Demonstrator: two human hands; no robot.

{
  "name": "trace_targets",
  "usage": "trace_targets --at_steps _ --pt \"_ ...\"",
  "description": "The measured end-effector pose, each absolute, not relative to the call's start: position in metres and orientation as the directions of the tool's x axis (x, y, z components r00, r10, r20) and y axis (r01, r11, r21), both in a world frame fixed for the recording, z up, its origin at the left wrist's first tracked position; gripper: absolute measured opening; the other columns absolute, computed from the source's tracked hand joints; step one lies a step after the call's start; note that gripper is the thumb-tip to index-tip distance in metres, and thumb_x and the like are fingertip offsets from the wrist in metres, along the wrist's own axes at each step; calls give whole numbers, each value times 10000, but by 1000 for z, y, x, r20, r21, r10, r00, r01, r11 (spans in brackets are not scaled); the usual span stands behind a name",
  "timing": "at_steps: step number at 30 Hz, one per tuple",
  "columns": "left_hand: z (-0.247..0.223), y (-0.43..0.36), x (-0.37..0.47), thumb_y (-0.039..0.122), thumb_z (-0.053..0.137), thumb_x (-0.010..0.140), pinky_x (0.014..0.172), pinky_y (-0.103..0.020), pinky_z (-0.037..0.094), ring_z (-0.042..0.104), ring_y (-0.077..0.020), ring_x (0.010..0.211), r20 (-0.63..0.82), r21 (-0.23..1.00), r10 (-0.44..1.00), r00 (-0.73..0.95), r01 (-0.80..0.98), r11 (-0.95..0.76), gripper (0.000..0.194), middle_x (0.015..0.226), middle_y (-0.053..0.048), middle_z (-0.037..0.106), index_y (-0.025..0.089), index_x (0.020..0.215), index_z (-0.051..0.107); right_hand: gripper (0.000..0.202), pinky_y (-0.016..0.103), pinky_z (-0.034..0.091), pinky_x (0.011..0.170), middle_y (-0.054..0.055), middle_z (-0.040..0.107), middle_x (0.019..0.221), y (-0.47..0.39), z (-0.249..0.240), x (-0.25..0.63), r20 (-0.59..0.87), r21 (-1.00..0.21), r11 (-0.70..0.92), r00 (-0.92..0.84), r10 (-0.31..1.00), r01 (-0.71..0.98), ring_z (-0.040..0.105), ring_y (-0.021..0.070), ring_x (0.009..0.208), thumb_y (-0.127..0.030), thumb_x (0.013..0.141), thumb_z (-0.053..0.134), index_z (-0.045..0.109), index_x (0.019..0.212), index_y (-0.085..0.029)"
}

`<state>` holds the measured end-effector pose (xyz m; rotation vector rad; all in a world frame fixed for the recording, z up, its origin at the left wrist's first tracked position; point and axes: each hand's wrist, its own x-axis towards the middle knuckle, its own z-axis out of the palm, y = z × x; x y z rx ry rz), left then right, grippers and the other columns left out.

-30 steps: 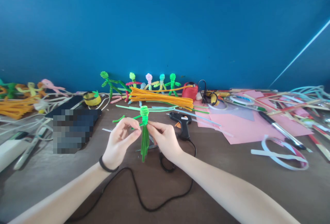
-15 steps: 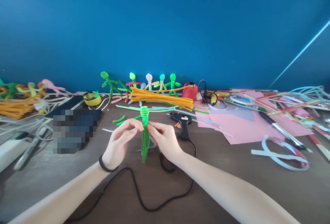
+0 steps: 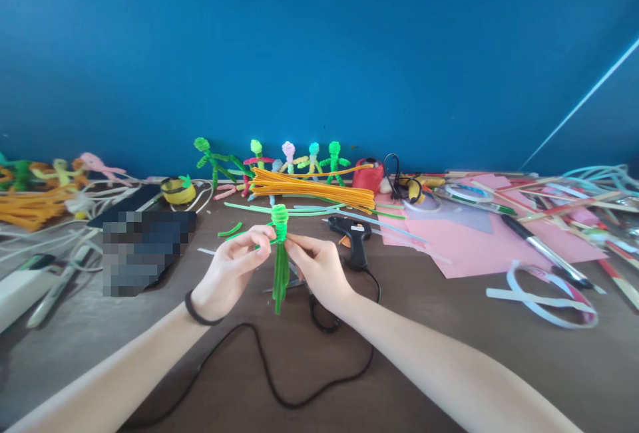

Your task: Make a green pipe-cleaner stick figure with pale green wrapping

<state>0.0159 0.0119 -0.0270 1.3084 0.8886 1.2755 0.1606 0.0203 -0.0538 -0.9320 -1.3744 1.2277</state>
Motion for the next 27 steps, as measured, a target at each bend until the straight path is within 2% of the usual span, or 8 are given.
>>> trace_targets --at_steps 13,27 --pt "-28 11 15 221 656 652 750 -275 380 484 -179 897 193 971 964 181 -176 -161 75 885 -42 517 178 620 604 313 194 287 395 -64 356 421 20 -55 160 193 -979 177 -187 963 -101 316 46 386 -320 782 515 660 990 -136" --pt "-27 10 17 182 687 619 725 -246 376 483 -141 827 186 966 965 183 -214 -146 56 818 -17 504 171 600 636 318 188 281 387 -63 360 426 20 -55 160 202 -977 184 -194 960 -105 314 43 387 -329 777 521 664 980 -129"
